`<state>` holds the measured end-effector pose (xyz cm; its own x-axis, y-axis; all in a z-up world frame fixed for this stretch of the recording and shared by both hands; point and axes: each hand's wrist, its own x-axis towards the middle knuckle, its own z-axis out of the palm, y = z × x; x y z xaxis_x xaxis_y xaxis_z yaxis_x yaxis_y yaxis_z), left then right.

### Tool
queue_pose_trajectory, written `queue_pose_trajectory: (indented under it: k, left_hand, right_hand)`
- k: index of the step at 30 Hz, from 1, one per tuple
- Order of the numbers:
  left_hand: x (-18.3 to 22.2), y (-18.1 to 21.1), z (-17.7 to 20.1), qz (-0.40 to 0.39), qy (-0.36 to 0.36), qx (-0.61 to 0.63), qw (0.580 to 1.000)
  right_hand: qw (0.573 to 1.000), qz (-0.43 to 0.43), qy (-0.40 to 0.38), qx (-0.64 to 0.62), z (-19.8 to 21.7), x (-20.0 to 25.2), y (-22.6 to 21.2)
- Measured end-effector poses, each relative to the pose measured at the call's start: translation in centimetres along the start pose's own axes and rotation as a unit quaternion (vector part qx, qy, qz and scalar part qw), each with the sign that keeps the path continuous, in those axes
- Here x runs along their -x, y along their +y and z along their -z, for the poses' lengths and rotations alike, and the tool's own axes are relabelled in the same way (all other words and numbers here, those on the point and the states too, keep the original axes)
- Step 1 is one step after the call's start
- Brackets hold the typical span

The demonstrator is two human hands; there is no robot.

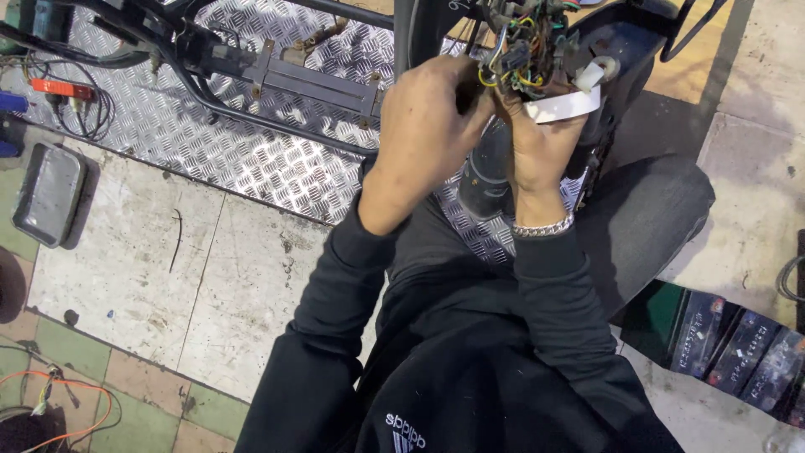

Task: The recorder is seen repairing and organizing the electrical wiring of a motorcycle using electrical tape and scissors.

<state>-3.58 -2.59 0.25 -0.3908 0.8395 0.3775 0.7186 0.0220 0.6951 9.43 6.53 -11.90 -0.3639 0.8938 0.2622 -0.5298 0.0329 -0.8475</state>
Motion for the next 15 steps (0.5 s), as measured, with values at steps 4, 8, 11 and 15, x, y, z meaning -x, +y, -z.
queue_pose_trajectory:
  k: [4, 8, 11, 15]
  left_hand:
    - [-0.9, -1.6, 0.1, 0.008, -0.031, 0.056, 0.998]
    - [-1.3, -2.7, 0.3, 0.003, -0.095, 0.137, 0.986]
    - [-1.4, -3.0, 0.6, 0.041, -0.125, 0.194, 0.972]
    - [-0.7, -3.2, 0.3, 0.022, -0.100, 0.194, 0.976]
  right_hand:
    - [0.997, -0.032, -0.049, 0.044, 0.5, 0.5, -2.3]
    - [0.993, -0.064, -0.079, 0.068, -0.6, 0.2, -3.8]
    - [0.993, -0.056, -0.068, 0.072, -0.7, 0.1, -3.8]
    - [0.992, -0.043, -0.064, 0.099, -0.9, 0.5, -4.3]
